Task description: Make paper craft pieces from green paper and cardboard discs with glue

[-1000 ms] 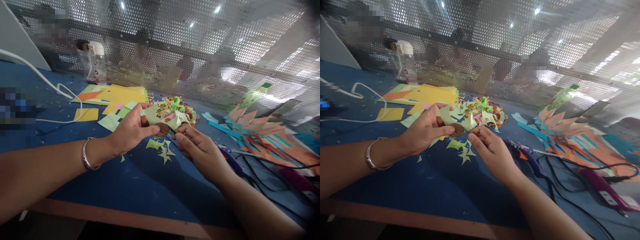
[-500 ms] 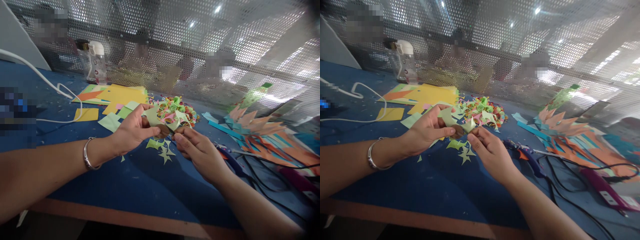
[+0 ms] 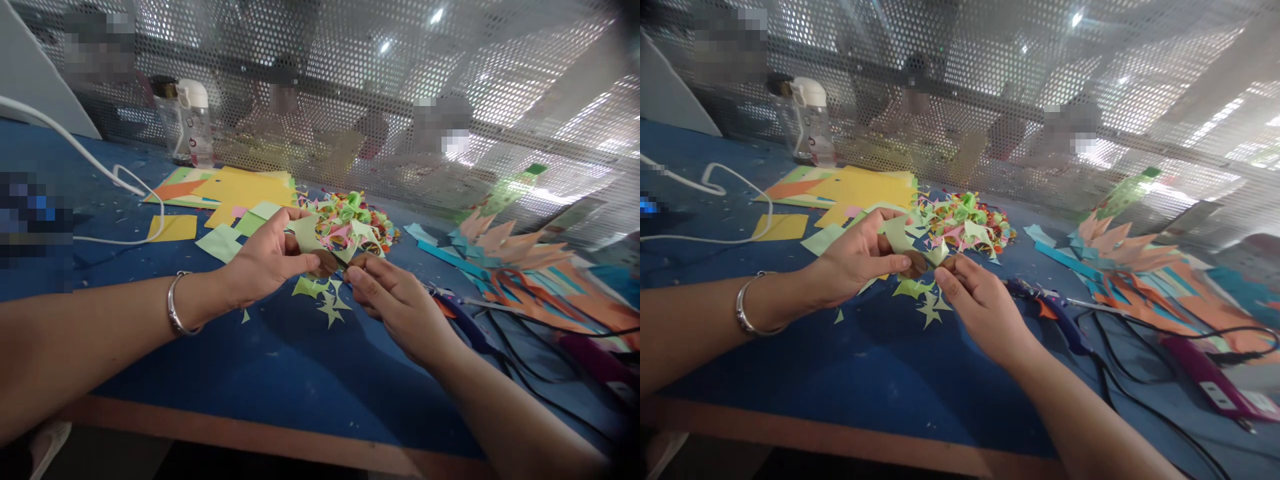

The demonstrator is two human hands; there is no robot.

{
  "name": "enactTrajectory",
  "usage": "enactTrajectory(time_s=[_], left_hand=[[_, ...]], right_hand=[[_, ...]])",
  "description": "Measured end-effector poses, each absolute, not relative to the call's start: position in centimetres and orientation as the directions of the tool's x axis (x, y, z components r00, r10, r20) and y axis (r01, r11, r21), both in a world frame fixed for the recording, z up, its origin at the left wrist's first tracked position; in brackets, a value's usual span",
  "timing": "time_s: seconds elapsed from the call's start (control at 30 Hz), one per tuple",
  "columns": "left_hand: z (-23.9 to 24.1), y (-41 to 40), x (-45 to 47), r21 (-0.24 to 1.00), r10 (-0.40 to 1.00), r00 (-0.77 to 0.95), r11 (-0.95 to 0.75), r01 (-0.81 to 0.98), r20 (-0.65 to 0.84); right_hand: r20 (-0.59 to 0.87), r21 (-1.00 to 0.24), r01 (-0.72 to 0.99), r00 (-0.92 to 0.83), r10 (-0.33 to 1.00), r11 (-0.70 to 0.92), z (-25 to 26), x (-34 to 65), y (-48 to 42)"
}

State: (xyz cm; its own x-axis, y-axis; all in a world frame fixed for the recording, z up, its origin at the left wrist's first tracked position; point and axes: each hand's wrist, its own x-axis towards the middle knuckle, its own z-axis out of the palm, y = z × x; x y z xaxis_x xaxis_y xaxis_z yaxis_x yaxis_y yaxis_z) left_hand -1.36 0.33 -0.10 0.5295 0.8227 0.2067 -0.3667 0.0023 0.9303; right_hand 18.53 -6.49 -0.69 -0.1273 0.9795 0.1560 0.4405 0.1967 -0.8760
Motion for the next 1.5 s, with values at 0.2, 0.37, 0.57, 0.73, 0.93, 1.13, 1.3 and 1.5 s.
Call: enactTrajectory(time_s=[0.2,0.37,0.57,0.73,0.93,1.13,1.3,1.5], left_hand=[[-0.2,0.4,-1.4,0.93,0.812,0.537,-0.017,-0.368,0.228],[-0.2,0.5,-1.4,0.936,0.801,0.554,-0.022,-0.352,0.228],[-0.1,0.3,-1.4,0.944,0.811,0.549,-0.015,-0.328,0.203],[-0.2,0.3,-1.4,0.957,0.821,0.542,-0.018,-0.29,0.179],[-0.3,0.3,-1.3,0.965,0.826,0.537,-0.029,-0.261,0.169],[-0.4,0.2,-1.3,0.959,0.813,0.556,-0.009,-0.283,0.172],[-0.4,0.1,-1.2,0.956,0.803,0.57,-0.001,-0.294,0.176],[-0.2,-0.4,-1.0,0.962,0.785,0.608,0.062,-0.267,0.118]], right_hand=[[0.152,-0.844,0.495,-0.15,0.977,0.208,-0.5,18.6,-6.5],[0.161,-0.828,0.515,-0.159,0.974,0.221,-0.5,18.5,-6.5],[0.168,-0.816,0.533,-0.15,0.974,0.223,-0.5,18.4,-6.4],[0.157,-0.813,0.539,-0.165,0.974,0.222,-0.4,18.4,-6.4],[0.125,-0.82,0.54,-0.154,0.98,0.189,-0.8,18.5,-6.4],[0.076,-0.879,0.462,-0.101,0.992,0.114,-0.9,18.3,-6.4],[0.072,-0.928,0.366,-0.008,0.997,0.07,-0.7,18.0,-6.3],[0.168,-0.845,0.511,-0.027,0.985,0.158,-0.5,17.5,-6.2]])
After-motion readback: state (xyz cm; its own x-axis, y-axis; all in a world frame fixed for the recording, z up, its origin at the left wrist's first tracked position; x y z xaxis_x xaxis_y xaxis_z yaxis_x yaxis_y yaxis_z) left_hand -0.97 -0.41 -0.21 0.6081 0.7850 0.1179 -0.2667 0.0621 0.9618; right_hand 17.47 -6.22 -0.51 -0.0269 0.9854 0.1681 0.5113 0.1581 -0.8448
